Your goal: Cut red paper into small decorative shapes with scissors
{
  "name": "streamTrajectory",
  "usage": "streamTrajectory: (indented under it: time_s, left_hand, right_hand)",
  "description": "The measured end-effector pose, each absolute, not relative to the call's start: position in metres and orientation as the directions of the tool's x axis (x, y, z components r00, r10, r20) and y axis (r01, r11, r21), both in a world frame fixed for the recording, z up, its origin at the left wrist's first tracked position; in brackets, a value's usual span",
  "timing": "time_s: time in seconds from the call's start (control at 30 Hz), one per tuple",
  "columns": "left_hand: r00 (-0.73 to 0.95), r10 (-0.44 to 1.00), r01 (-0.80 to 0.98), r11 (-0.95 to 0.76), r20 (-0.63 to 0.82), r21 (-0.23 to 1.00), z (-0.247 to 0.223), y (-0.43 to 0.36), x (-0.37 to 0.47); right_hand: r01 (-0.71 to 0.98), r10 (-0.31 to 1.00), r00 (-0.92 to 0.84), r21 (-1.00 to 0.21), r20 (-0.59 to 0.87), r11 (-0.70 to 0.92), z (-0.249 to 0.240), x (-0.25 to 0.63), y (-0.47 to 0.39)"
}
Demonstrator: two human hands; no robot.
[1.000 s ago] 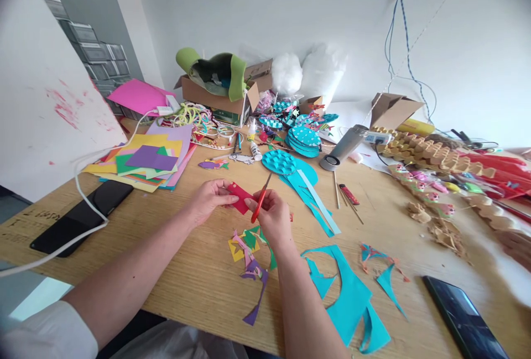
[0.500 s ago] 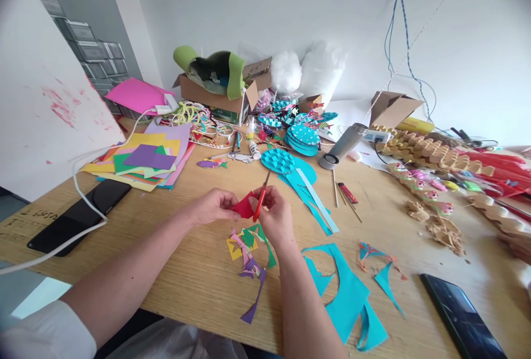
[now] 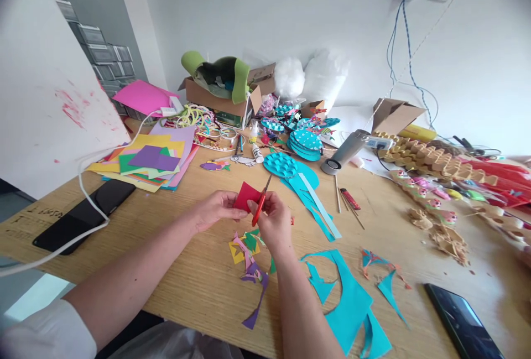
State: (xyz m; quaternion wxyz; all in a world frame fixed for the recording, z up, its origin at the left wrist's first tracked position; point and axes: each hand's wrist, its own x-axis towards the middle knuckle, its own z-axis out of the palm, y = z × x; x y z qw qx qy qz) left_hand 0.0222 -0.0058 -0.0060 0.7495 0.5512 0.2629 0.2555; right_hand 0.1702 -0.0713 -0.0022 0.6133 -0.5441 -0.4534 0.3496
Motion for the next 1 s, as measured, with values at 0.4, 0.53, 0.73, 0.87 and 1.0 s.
streamTrajectory:
  time_s: [0.4,0.53,0.73,0.87,1.0]
  left_hand:
    - [0.522,0.827,-0.331,0.421,-0.208,0.844,0.0,0.0,0.021]
    - [0.464,0.854,-0.406,0.439,-0.233,0.802,0.001,0.0,0.021]
    - [0.531,0.827,-0.369,0.423,-0.186,0.828,-0.001,-0.008,0.025]
    - [0.509,0.837,-0.387,0.429,-0.198,0.816,-0.001,-0.011,0.027]
    - [0.405,0.884,-0.502,0.43,-0.235,0.751,0.001,-0.008,0.028]
  right_hand:
    - [0.163,0.935,0.315,-0.98,0.161,0.113,0.002,0.164,-0.075]
    - [0.107,0.953,0.285,-0.991,0.105,0.077,-0.003,0.157,-0.074]
    - [0.052,0.914,0.366,-0.985,0.174,0.167,-0.009,0.153,-0.07]
    - [0.066,0.918,0.366,-0.988,0.156,0.142,-0.007,0.156,-0.07]
    - [0.234,0.953,0.269,-0.97,0.136,0.072,-0.007,0.153,-0.074]
